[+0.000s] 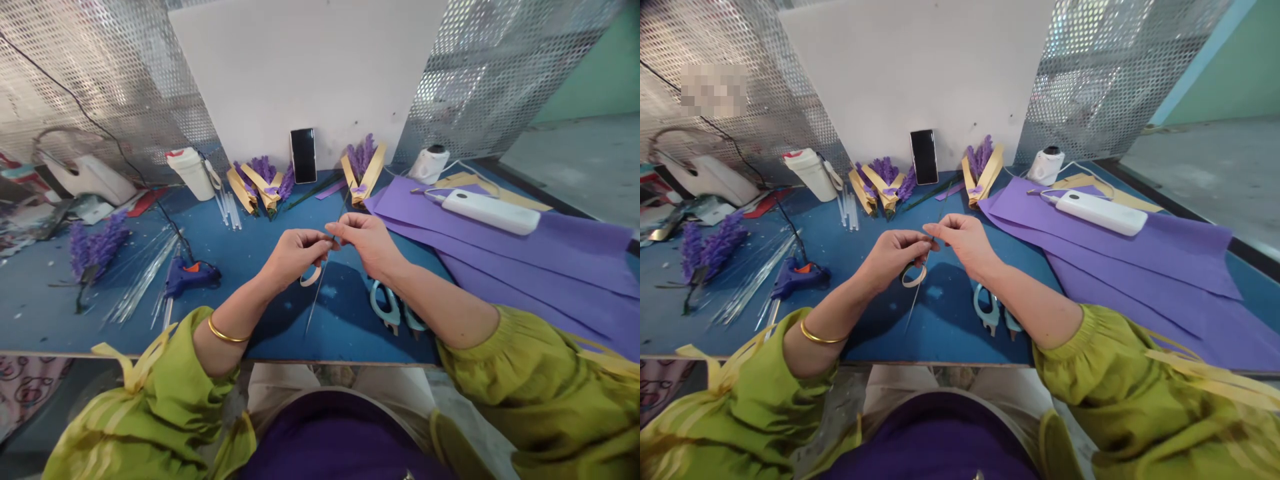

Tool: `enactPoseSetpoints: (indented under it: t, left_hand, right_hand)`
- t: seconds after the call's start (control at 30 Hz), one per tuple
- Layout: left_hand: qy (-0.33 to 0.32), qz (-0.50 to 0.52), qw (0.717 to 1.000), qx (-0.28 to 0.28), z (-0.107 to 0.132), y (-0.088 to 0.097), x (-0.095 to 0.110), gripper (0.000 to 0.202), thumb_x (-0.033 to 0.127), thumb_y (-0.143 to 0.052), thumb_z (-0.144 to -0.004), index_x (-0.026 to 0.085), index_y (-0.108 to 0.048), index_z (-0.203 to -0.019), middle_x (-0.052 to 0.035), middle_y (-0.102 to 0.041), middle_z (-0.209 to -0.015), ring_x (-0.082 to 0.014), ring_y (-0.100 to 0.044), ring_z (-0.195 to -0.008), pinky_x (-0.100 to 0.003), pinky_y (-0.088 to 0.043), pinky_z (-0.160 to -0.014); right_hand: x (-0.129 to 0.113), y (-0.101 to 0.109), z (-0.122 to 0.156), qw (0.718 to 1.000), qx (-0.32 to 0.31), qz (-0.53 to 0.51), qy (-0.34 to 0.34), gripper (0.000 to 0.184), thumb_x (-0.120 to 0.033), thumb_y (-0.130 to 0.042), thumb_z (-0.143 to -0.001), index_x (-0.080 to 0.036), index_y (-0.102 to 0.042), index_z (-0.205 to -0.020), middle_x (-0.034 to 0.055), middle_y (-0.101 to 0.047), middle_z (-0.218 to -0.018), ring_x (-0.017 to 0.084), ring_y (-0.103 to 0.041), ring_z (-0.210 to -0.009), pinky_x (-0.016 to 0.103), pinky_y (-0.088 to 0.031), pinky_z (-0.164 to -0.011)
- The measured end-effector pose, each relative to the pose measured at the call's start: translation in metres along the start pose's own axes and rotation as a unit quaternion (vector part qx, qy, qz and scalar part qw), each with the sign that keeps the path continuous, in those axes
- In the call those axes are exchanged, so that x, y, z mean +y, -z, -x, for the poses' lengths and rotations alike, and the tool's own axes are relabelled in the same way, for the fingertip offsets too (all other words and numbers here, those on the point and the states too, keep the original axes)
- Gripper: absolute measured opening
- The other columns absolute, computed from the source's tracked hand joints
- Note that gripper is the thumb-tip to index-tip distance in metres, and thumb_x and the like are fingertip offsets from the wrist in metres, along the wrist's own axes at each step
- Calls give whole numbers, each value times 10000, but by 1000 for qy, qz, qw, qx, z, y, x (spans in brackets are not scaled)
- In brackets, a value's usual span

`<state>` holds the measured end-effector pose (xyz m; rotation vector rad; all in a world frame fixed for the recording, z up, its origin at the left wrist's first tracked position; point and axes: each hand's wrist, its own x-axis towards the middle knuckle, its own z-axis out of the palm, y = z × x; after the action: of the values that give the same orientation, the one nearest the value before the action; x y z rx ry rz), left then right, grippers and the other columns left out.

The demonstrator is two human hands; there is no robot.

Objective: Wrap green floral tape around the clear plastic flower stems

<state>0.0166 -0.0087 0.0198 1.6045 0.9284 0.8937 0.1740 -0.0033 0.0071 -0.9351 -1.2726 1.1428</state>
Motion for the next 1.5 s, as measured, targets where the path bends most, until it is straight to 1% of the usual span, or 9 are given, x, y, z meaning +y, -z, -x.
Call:
enactPoseSetpoints:
  t: [0.13,0.23,0.33,0.47,0.67,1.0,1.27,1.37,1.5]
  left_hand:
    - [-6,43,999,14,-2,0,-4,188,292,-614,-781,117,-678,-756,22,-528,-581,-66,-452,-530,-200,-372,-539]
    - [-6,69,997,15,-4,0,-7,197,309,-632,-769,122,-657,-712,21,-530,-581,-66,-450,-532,-204,-378,-547]
    - [2,69,998,11,-4,1,-8,204,321,-648,-759,120,-666,-728,21,-538,-582,-65,-448,-527,-206,-376,-543]
    - [17,26,999,17,-3,2,-5,246,357,-655,-762,114,-686,-740,13,-558,-584,-66,-455,-522,-206,-372,-531]
    - [14,-5,1000,21,-2,3,-1,230,330,-645,-771,109,-690,-721,6,-565,-568,-72,-469,-523,-204,-377,-529]
    - [-5,0,1000,11,1,0,1,195,296,-642,-763,116,-717,-768,13,-582,-589,-60,-474,-525,-186,-390,-522]
    - [25,2,999,21,-1,-2,-4,174,269,-651,-734,108,-715,-749,12,-579,-576,-59,-468,-505,-190,-380,-509]
    - [26,22,999,33,-3,-1,-5,173,275,-653,-733,111,-706,-738,18,-558,-562,-59,-459,-509,-191,-376,-513]
    - [21,76,997,18,-4,2,-9,208,318,-670,-735,115,-707,-756,17,-547,-575,-59,-447,-525,-196,-374,-526]
  right_hand:
    - [-1,2,-1,998,-41,-36,-33,219,-381,-746,-691,-170,-690,-712,-13,-553,-587,104,-469,-589,279,-363,-599]
    - [0,3,-1,995,-52,-56,-59,183,-330,-752,-680,-177,-727,-775,-12,-579,-623,100,-474,-604,274,-359,-607]
    - [2,3,-1,994,-50,-80,-63,140,-290,-768,-654,-172,-694,-659,-13,-578,-613,98,-463,-595,273,-355,-605]
    - [2,3,-2,992,-56,-89,-63,229,-282,-772,-650,-166,-603,-547,-27,-522,-550,92,-435,-563,268,-332,-580]
    - [2,1,-1,995,-46,-69,-55,279,-291,-764,-668,-171,-547,-540,-30,-516,-533,102,-474,-556,271,-319,-571]
    - [1,-1,1,999,-18,-20,-22,354,-334,-780,-654,-183,-490,-519,-43,-476,-508,102,-453,-539,286,-356,-587]
    - [4,-1,2,999,16,48,-17,380,-363,-763,-676,-184,-469,-516,-45,-462,-507,97,-421,-546,279,-316,-573]
    - [4,1,1,999,7,27,-28,331,-403,-758,-678,-176,-555,-551,-34,-497,-545,93,-410,-555,274,-320,-572]
    - [2,5,-3,994,-58,-53,-81,271,-435,-740,-696,-178,-726,-780,-1,-582,-638,99,-455,-594,270,-370,-601]
